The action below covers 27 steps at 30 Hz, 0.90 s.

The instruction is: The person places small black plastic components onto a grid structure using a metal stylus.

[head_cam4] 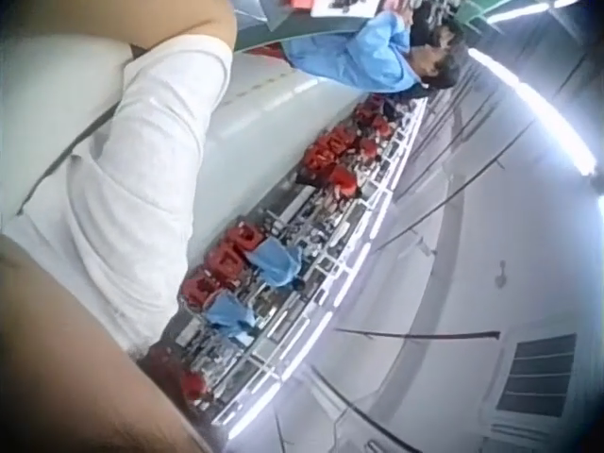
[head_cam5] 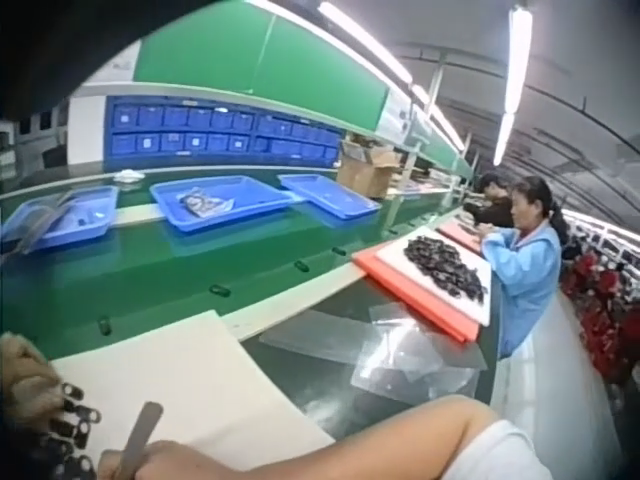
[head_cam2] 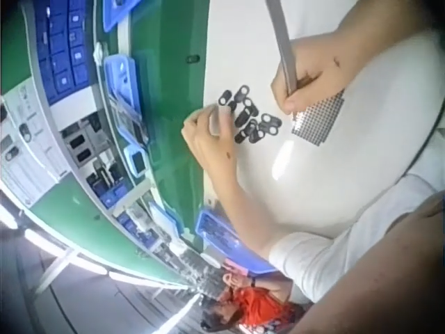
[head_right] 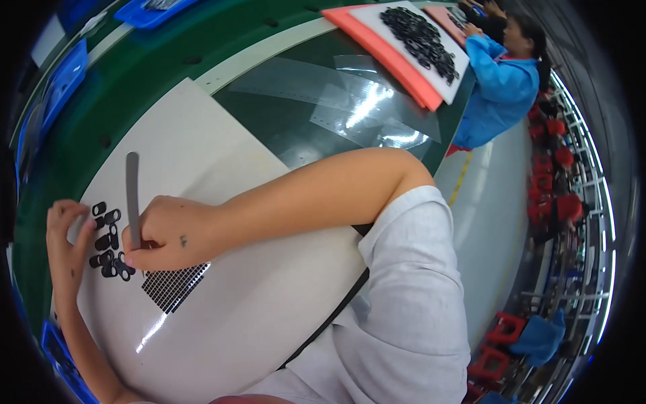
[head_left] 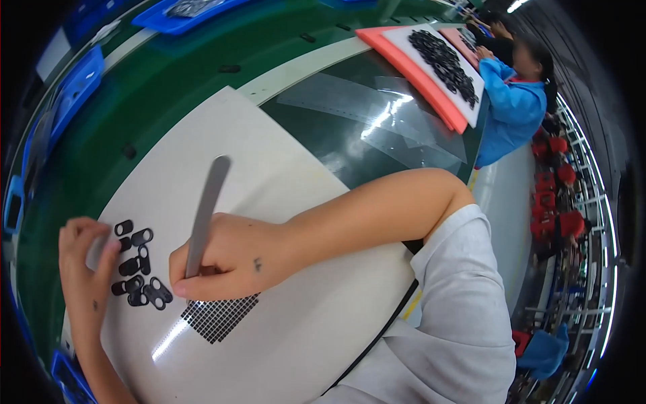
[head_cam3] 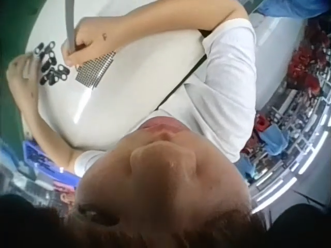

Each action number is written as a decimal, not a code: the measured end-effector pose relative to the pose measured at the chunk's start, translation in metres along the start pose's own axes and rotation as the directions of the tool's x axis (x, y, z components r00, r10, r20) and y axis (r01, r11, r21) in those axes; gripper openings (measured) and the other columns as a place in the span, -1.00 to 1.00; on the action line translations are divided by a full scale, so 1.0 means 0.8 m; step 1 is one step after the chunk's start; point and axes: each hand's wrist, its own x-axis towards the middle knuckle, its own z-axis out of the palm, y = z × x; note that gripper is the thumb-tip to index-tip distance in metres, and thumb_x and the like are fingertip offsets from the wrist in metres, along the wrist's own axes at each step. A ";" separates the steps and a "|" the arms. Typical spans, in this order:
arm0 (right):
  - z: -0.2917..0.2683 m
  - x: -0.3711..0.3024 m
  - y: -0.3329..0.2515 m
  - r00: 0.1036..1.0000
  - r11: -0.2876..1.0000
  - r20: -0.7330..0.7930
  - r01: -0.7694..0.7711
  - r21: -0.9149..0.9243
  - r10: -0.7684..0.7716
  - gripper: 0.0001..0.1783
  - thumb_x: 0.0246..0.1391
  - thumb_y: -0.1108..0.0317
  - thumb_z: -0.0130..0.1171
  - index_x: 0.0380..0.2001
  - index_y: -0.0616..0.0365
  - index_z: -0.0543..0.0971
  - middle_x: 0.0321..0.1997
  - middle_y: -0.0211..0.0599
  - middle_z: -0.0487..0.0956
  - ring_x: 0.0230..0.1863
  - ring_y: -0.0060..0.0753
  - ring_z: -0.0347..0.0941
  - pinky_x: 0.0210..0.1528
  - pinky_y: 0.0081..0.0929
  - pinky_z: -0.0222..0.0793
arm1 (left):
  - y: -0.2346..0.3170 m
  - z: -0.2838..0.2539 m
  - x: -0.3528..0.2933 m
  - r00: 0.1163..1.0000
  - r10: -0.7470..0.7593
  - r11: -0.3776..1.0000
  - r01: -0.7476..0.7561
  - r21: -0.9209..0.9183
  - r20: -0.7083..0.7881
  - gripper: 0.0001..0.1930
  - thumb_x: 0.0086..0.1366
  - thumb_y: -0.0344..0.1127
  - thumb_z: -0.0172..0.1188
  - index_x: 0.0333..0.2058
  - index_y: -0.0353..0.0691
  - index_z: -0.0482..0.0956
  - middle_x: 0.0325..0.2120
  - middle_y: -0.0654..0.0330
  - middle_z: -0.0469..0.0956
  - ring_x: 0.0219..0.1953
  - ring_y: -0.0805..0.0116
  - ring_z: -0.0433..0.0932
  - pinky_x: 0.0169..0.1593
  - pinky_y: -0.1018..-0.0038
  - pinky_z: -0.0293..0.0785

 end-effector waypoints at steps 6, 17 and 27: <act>-0.002 0.002 -0.003 0.999 0.999 0.018 0.044 0.018 -0.045 -0.85 0.01 0.34 0.04 -0.50 0.20 0.49 -0.71 -0.39 0.39 -0.69 -0.59 0.25 -0.64 -0.59 0.12 | 0.001 0.006 0.003 0.992 -0.083 0.978 0.100 -0.184 0.097 -0.86 -0.07 -0.59 0.13 -0.50 -0.41 0.35 -0.54 0.14 0.30 -0.45 0.33 0.34 -0.32 0.50 0.26; -0.026 -0.007 -0.012 0.975 0.992 0.181 -0.125 -0.023 0.127 -0.81 0.05 0.44 -0.04 -0.34 0.35 0.50 -0.44 -0.18 0.51 -0.51 -0.56 0.41 -0.51 -0.70 0.31 | 0.028 -0.032 -0.025 0.949 -0.199 0.892 0.279 -0.356 0.245 -0.91 0.08 -0.47 0.10 -0.40 -0.30 0.50 -0.57 0.29 0.45 -0.52 0.56 0.36 -0.51 0.66 0.23; -0.030 -0.026 0.003 0.985 0.972 0.173 0.051 -0.228 -0.011 -0.79 -0.01 0.44 -0.03 -0.35 0.35 0.51 -0.48 -0.15 0.52 -0.58 -0.51 0.42 -0.53 -0.66 0.31 | 0.069 0.025 -0.080 0.902 0.134 0.747 0.179 -0.640 0.409 -0.90 0.10 -0.53 0.01 -0.37 -0.34 0.46 -0.52 0.20 0.46 -0.53 0.50 0.41 -0.48 0.61 0.29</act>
